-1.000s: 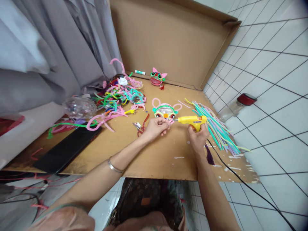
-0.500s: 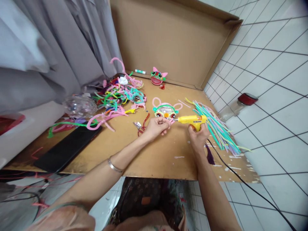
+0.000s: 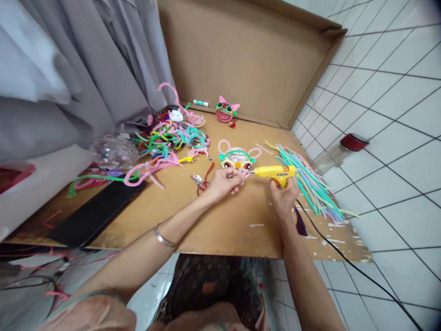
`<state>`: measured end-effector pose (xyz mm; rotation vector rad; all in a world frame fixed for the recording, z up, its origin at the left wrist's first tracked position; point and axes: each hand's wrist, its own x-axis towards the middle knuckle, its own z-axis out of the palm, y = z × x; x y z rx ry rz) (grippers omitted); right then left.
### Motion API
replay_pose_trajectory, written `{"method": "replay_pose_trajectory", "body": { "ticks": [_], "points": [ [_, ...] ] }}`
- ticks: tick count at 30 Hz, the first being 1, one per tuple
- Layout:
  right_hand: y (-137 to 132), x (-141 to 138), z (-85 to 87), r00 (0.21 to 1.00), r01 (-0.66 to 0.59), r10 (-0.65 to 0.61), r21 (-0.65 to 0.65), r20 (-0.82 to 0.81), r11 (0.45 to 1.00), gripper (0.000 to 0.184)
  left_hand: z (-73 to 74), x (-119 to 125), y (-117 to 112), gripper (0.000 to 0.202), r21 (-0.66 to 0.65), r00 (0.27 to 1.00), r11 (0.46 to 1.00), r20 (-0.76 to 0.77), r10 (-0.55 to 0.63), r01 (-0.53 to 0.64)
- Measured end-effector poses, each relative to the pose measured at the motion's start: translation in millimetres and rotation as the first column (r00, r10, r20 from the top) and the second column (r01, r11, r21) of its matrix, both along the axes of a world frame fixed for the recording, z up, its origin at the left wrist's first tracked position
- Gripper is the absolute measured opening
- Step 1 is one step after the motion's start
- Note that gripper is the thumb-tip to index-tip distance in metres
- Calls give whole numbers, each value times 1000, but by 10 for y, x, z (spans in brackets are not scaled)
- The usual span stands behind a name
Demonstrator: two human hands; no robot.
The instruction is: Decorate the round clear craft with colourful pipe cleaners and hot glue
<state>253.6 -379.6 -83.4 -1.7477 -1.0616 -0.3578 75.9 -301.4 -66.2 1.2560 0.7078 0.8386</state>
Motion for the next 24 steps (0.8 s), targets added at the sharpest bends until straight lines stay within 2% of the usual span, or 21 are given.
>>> {"method": "replay_pose_trajectory", "body": {
  "ticks": [3, 7, 15, 18, 21, 24],
  "points": [
    [10, 20, -12, 999, 32, -32, 1, 12, 999, 17, 11, -2, -2, 12, -5, 1000, 1000, -8, -10, 9],
    [40, 174, -48, 990, 139, -139, -12, 17, 990, 20, 2, -6, 3, 13, 5, 1000, 1000, -4, -16, 16],
    [14, 563, -181, 923, 364, -382, -207, -51, 908, 38, -23, -5, -12, 20, -4, 1000, 1000, 4, -10, 10],
    [25, 612, -232, 913, 377, -406, -297, -39, 877, 48, -22, -12, -24, 24, -13, 999, 999, -15, -41, 41],
    [32, 604, -243, 916, 363, -401, -393, -18, 845, 48, -27, -25, -27, 26, -20, 996, 997, -46, -74, 74],
    [8, 481, -189, 910, 405, -405, -374, 84, 834, 41, -38, -36, -15, 28, -23, 996, 997, -35, -77, 76]
  ]
}}
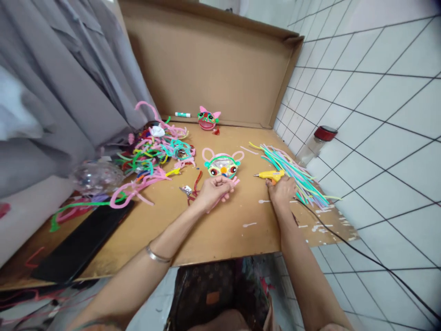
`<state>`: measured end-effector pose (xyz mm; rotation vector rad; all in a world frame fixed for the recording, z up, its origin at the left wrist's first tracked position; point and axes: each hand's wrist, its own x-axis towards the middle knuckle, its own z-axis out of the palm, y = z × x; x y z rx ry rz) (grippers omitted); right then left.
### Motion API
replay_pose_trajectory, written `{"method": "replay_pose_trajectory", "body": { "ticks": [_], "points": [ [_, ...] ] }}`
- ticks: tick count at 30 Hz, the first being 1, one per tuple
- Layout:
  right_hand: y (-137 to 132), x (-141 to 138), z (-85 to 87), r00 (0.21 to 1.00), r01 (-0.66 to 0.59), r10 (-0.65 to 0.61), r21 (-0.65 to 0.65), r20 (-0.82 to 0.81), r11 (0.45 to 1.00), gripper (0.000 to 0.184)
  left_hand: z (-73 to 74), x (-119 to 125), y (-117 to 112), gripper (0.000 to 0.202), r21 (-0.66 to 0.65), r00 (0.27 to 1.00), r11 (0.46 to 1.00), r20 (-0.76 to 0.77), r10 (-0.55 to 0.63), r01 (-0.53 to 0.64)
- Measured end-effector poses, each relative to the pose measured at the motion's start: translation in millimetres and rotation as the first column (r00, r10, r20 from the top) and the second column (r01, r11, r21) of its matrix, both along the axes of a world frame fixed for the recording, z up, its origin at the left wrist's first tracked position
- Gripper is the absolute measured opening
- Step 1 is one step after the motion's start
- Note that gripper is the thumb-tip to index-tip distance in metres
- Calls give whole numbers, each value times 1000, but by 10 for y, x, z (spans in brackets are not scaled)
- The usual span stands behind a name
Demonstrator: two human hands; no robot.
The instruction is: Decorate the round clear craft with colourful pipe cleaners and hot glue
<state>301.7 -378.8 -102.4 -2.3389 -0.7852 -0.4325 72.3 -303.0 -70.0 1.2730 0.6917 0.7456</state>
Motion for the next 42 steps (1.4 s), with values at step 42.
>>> {"method": "replay_pose_trajectory", "body": {
  "ticks": [42],
  "points": [
    [262, -1137, 227, 166, -194, 862, 841, -479, 505, 29, -74, 10, 39, 44, -13, 989, 995, 106, 101, -100]
  ]
}}
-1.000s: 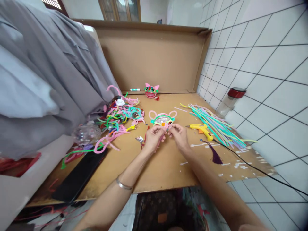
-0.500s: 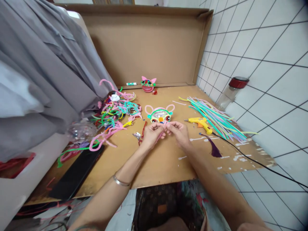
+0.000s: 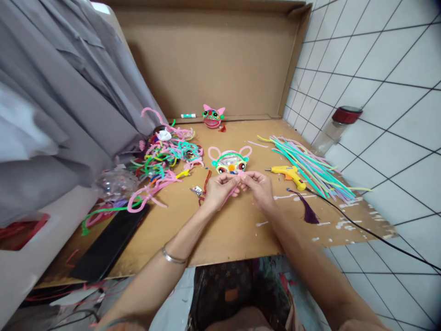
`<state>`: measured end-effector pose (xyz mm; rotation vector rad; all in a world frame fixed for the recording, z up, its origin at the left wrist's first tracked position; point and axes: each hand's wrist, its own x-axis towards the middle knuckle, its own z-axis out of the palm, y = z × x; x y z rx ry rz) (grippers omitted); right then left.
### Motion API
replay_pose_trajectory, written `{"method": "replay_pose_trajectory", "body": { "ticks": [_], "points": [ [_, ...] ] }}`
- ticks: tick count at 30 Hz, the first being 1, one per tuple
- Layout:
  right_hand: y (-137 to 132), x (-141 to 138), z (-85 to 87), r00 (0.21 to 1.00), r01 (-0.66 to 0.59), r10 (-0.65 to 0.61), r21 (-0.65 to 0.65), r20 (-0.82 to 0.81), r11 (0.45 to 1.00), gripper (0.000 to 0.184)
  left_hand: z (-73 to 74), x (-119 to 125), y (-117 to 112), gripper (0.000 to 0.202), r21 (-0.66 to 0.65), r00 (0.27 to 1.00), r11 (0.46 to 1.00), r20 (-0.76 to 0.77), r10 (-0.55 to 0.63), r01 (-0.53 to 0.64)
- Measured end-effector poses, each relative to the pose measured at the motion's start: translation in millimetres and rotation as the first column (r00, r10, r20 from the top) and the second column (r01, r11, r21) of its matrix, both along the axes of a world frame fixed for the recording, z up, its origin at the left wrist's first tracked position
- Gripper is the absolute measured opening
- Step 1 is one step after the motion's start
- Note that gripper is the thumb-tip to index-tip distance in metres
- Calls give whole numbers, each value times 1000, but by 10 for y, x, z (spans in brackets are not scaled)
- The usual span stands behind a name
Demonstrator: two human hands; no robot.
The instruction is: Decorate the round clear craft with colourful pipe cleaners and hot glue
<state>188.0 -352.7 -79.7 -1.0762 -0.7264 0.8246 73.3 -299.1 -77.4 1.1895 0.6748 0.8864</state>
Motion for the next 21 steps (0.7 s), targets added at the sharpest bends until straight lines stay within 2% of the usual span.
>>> {"method": "replay_pose_trajectory", "body": {
  "ticks": [21],
  "points": [
    [4, 24, -61, 998, 36, -36, 8, 53, 999, 28, 81, -7, -45, 45, 31, 999, 999, -47, -5, 7]
  ]
}}
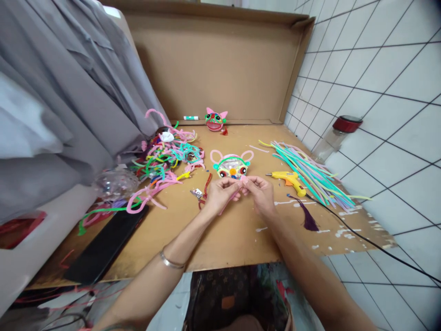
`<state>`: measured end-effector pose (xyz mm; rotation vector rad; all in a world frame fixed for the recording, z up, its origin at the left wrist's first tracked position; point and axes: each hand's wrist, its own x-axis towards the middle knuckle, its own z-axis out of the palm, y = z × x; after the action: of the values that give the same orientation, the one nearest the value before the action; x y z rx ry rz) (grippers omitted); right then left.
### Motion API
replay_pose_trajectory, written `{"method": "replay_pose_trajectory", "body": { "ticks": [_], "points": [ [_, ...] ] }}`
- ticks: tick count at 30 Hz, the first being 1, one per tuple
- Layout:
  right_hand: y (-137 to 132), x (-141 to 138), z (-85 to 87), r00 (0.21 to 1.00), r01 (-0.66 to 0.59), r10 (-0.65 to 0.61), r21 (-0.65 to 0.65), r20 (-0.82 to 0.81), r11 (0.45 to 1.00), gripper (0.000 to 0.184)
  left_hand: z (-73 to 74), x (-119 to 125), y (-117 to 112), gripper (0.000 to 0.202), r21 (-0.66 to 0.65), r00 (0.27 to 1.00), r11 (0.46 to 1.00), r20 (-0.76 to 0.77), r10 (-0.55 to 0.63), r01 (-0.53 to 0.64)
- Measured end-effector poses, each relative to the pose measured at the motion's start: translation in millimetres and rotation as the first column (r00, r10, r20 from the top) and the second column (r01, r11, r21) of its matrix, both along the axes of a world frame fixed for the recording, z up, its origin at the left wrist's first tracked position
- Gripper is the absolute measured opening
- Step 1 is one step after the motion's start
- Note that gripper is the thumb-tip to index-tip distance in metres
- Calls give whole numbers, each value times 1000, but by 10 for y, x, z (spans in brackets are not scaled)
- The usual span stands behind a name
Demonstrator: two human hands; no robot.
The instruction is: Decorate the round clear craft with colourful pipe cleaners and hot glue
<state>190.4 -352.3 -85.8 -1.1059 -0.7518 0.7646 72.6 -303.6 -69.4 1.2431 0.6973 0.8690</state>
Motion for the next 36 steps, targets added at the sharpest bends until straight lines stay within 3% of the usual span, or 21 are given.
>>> {"method": "replay_pose_trajectory", "body": {
  "ticks": [13, 19, 27, 36],
  "points": [
    [-13, -4, 11, 999, -22, 23, -34, 24, 999, 31, -6, 5, -11, 35, 68, 999, 998, -29, 13, -11],
    [-3, 12, -2, 996, -87, 87, -64, -2, 994, 30, -27, 8, -13, 33, 74, 998, 996, -33, 46, -43],
    [-17, 15, 37, 989, -130, 123, -85, -81, 988, 30, -19, -12, -2, 36, 60, 999, 998, -55, 3, 0],
    [-21, -9, 52, 995, -51, 44, -81, -91, 995, 29, 10, -14, -17, 37, 35, 997, 997, -32, -67, 68]
  ]
}}
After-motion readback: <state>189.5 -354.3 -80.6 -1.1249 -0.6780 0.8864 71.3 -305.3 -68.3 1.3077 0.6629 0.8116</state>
